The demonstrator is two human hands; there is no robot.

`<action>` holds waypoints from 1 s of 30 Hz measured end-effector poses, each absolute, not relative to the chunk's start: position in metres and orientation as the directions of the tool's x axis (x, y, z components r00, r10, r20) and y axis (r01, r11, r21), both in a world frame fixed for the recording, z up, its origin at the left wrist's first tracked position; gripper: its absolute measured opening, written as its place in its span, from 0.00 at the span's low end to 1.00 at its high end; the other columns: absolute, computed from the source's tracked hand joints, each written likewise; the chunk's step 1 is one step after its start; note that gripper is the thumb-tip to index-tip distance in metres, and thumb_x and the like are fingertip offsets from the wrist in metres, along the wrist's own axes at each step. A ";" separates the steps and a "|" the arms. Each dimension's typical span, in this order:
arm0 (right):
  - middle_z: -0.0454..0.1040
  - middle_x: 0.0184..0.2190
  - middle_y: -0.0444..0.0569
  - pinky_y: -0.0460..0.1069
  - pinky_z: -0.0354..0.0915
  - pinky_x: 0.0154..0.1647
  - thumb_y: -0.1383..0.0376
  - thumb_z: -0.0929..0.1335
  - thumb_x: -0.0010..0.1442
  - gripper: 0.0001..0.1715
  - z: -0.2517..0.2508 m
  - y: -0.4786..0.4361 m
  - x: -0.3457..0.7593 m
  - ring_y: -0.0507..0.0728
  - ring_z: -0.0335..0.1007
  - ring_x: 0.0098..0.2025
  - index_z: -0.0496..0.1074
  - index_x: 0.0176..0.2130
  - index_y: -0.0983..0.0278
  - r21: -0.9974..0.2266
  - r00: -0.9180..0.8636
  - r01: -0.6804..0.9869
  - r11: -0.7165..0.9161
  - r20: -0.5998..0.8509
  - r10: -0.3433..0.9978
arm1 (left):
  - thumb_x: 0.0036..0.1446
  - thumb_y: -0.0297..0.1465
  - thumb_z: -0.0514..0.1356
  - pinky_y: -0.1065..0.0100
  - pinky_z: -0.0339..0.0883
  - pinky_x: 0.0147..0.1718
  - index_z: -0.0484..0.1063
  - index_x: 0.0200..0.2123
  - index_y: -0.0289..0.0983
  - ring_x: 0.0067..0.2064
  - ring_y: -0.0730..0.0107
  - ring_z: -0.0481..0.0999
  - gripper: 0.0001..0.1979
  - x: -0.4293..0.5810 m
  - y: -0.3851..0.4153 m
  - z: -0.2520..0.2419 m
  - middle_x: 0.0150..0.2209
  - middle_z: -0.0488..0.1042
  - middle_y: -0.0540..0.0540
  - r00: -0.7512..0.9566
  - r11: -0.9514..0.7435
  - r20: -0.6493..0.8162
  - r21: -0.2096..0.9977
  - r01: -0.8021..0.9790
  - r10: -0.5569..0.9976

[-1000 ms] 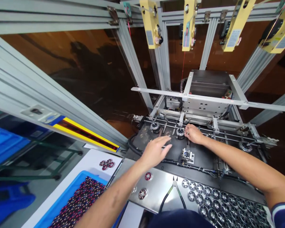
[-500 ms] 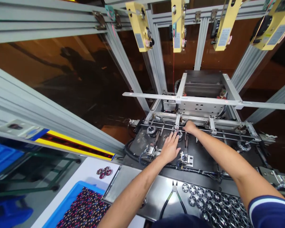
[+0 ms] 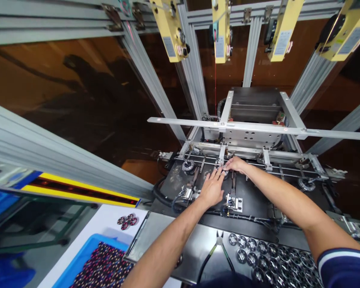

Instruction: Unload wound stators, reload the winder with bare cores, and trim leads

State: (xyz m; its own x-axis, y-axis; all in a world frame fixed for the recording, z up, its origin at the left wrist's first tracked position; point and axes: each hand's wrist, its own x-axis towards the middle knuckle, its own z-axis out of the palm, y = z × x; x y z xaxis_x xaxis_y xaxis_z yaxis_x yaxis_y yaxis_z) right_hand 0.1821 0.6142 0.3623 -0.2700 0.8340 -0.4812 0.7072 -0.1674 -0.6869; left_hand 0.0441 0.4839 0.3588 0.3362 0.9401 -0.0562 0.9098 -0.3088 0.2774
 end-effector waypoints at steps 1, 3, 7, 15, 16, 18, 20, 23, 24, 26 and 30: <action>0.76 0.42 0.48 0.51 0.75 0.39 0.59 0.69 0.67 0.14 0.368 0.611 0.182 0.54 0.75 0.39 0.73 0.46 0.68 -0.692 -0.279 0.708 -0.141 -0.458 0.844 | 0.52 0.27 0.64 0.42 0.55 0.66 0.55 0.68 0.36 0.72 0.42 0.53 0.41 0.044 0.484 0.359 0.73 0.51 0.34 0.336 -0.309 -0.055 0.271 0.911 0.940; 0.77 0.39 0.47 0.51 0.73 0.40 0.59 0.70 0.65 0.13 0.382 0.601 0.186 0.54 0.75 0.38 0.74 0.42 0.68 -0.706 -0.317 0.705 -0.067 -0.399 0.861 | 0.52 0.28 0.65 0.40 0.55 0.65 0.55 0.68 0.38 0.72 0.41 0.53 0.42 0.044 0.484 0.359 0.73 0.50 0.34 0.334 -0.310 -0.052 0.260 0.914 0.941; 0.78 0.30 0.43 0.46 0.67 0.39 0.61 0.78 0.51 0.11 0.418 0.563 0.237 0.52 0.73 0.34 0.78 0.32 0.65 -0.735 -0.434 0.669 0.109 -0.267 0.861 | 0.53 0.28 0.65 0.40 0.55 0.65 0.55 0.68 0.40 0.72 0.41 0.53 0.41 0.043 0.485 0.356 0.73 0.51 0.35 0.332 -0.310 -0.048 0.252 0.917 0.942; 0.80 0.29 0.51 0.48 0.63 0.37 0.64 0.74 0.56 0.09 0.431 0.534 0.378 0.56 0.73 0.33 0.77 0.27 0.66 -0.535 -0.156 0.844 0.033 -0.186 0.970 | 0.54 0.28 0.65 0.44 0.62 0.62 0.67 0.61 0.37 0.69 0.41 0.60 0.30 0.045 0.489 0.377 0.70 0.58 0.32 0.295 -0.279 -0.033 0.243 0.929 0.955; 0.81 0.30 0.50 0.48 0.65 0.39 0.63 0.74 0.57 0.09 0.424 0.535 0.380 0.55 0.74 0.34 0.77 0.27 0.66 -0.518 -0.149 0.855 0.022 -0.204 0.968 | 0.56 0.29 0.63 0.46 0.64 0.61 0.69 0.59 0.35 0.67 0.42 0.65 0.26 0.048 0.487 0.386 0.68 0.63 0.31 0.287 -0.273 -0.024 0.239 0.932 0.958; 0.80 0.32 0.47 0.50 0.68 0.42 0.59 0.74 0.59 0.13 0.408 0.536 0.374 0.55 0.75 0.36 0.76 0.30 0.66 -0.493 -0.156 0.870 0.009 -0.256 0.954 | 0.61 0.31 0.59 0.50 0.68 0.59 0.72 0.56 0.34 0.61 0.47 0.74 0.20 0.058 0.482 0.404 0.61 0.73 0.32 0.283 -0.276 0.004 0.240 0.931 0.959; 0.79 0.33 0.46 0.52 0.71 0.44 0.55 0.72 0.63 0.17 0.395 0.536 0.362 0.54 0.76 0.37 0.75 0.32 0.67 -0.465 -0.150 0.885 -0.015 -0.315 0.937 | 0.65 0.33 0.55 0.54 0.69 0.59 0.74 0.53 0.35 0.58 0.52 0.77 0.17 0.075 0.473 0.420 0.56 0.78 0.36 0.302 -0.302 0.038 0.248 0.921 0.953; 0.78 0.39 0.48 0.53 0.73 0.45 0.56 0.69 0.66 0.15 0.383 0.534 0.352 0.55 0.76 0.40 0.75 0.38 0.67 -0.434 -0.119 0.899 -0.057 -0.369 0.922 | 0.66 0.35 0.55 0.58 0.67 0.61 0.76 0.52 0.35 0.59 0.55 0.76 0.17 0.108 0.461 0.432 0.56 0.78 0.38 0.356 -0.361 0.066 0.266 0.894 0.932; 0.78 0.41 0.49 0.53 0.73 0.46 0.57 0.69 0.67 0.14 0.381 0.534 0.353 0.55 0.76 0.42 0.75 0.41 0.66 -0.432 -0.114 0.900 -0.065 -0.377 0.919 | 0.65 0.35 0.55 0.58 0.66 0.61 0.76 0.52 0.35 0.59 0.55 0.75 0.17 0.120 0.457 0.432 0.57 0.77 0.38 0.373 -0.376 0.066 0.272 0.886 0.926; 0.77 0.45 0.50 0.54 0.74 0.47 0.59 0.69 0.67 0.13 0.381 0.535 0.360 0.56 0.76 0.44 0.74 0.45 0.66 -0.438 -0.115 0.896 -0.073 -0.387 0.915 | 0.65 0.34 0.56 0.56 0.66 0.62 0.75 0.53 0.34 0.61 0.54 0.73 0.17 0.144 0.453 0.425 0.59 0.75 0.36 0.393 -0.393 0.058 0.280 0.876 0.918; 0.76 0.46 0.50 0.55 0.74 0.46 0.59 0.69 0.67 0.15 0.384 0.546 0.376 0.58 0.75 0.46 0.74 0.47 0.68 -0.448 -0.123 0.891 -0.077 -0.401 0.908 | 0.63 0.31 0.57 0.52 0.63 0.64 0.67 0.61 0.30 0.68 0.48 0.64 0.24 0.184 0.455 0.400 0.66 0.66 0.32 0.386 -0.375 0.020 0.287 0.882 0.922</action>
State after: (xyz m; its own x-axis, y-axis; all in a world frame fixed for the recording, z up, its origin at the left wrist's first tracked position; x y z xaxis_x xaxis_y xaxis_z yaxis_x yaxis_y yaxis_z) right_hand 0.3761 0.5456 0.3845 -0.1231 0.9078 -0.4009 0.8908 -0.0770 -0.4479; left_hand 0.1842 0.4554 0.4005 0.3858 0.9224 0.0196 0.8816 -0.3748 0.2869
